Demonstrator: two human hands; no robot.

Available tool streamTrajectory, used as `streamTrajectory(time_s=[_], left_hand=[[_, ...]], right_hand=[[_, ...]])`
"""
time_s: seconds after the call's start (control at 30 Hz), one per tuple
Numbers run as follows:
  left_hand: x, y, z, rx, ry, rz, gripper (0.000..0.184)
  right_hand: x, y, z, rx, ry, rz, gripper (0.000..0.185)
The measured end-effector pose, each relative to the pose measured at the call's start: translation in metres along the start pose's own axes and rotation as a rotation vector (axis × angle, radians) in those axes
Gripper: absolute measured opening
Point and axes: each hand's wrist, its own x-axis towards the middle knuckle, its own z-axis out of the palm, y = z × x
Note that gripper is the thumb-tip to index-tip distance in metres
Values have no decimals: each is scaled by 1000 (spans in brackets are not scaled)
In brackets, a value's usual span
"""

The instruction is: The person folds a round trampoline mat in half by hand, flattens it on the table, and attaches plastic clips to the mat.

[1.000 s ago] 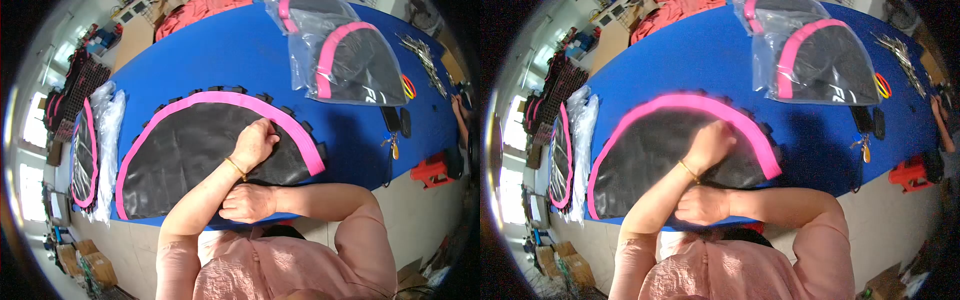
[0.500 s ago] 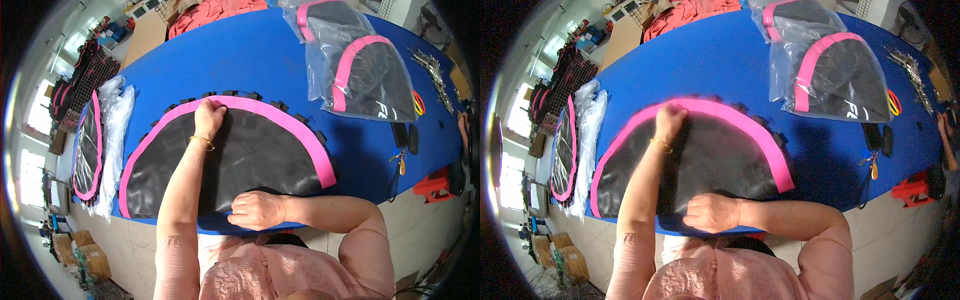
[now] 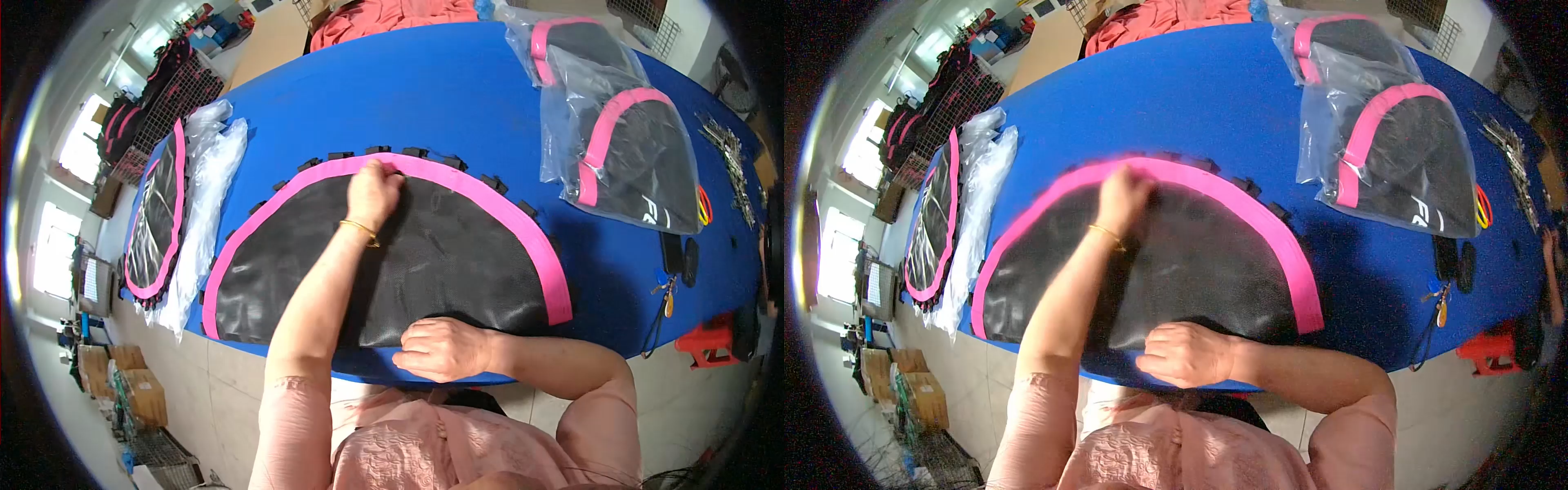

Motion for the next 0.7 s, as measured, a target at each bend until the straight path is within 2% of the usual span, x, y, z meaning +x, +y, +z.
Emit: streamTrajectory(time_s=[0.03,0.1,0.3,0.37,0.43,0.7], left_hand=[[8,-16,-11,88,4,-62,26],[16,-56,-29,52,87,-114,27],[5,-144,-95,205,205,-223,31],[-3,-177,-111,136,222,-248,30],[-14,-179,-128,193,232,-320,29],[-46,-212,-160,328,279,-339,25]], right_hand=[[0,0,0,-6,-7,11,15],[-1,0,0,-3,-18,24,15],[2,-1,-3,16,9,42,15],[3,-1,-3,17,22,37,16],[5,0,-5,22,19,36,16],[5,1,-11,-7,-43,35,21]])
